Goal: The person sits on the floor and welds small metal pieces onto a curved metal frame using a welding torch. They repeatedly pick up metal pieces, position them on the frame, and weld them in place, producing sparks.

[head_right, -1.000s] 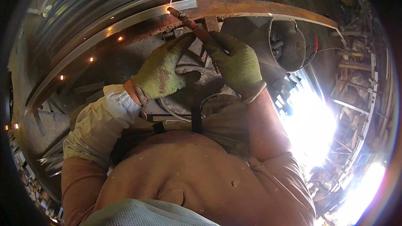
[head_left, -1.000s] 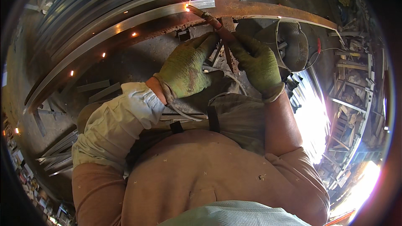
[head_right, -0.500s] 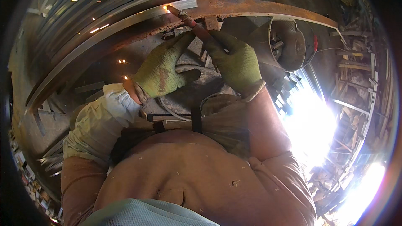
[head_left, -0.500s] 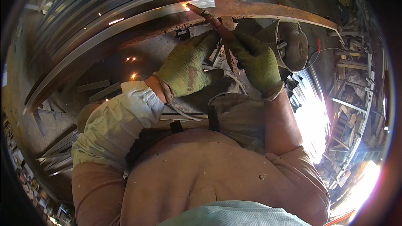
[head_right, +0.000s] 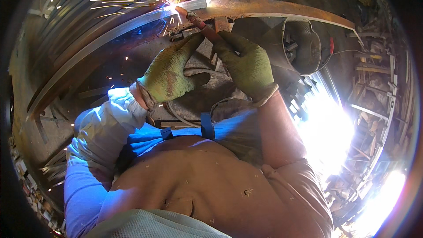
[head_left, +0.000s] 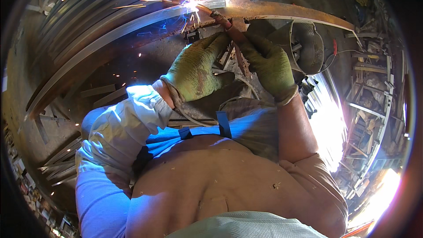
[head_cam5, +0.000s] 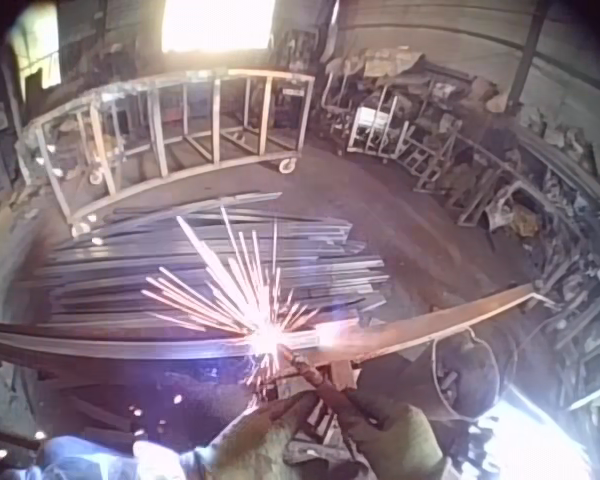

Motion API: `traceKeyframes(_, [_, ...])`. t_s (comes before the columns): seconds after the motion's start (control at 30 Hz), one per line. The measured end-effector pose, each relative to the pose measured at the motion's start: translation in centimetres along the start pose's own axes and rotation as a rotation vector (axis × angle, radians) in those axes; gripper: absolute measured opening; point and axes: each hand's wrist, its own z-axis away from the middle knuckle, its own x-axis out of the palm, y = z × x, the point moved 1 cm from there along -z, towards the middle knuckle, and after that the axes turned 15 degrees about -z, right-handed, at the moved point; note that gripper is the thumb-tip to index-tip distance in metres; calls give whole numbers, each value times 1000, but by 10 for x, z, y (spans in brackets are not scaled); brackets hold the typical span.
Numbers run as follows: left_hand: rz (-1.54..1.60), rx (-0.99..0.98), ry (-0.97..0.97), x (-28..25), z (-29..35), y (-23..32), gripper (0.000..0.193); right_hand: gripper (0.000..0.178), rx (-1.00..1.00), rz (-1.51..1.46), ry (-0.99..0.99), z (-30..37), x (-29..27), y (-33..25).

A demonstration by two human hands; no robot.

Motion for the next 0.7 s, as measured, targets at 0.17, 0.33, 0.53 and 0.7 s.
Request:
traceKeyframes(0.17, [21,-50,-77,-1,-3,2,102,44,93,32,-21,3,0,-9])
traceKeyframes(0.33, [69,-86,-97,-4,-4,5,101,43,90,34,-30,4,2,-14])
traceKeyframes(0.53, [15,-46,-44,-3,-1,4,100,45,26,-52,-7,2,1,-3])
traceKeyframes(0.7, [15,-40,-51,1,-2,1,101,46,81,-3,20,4,-1,-3])
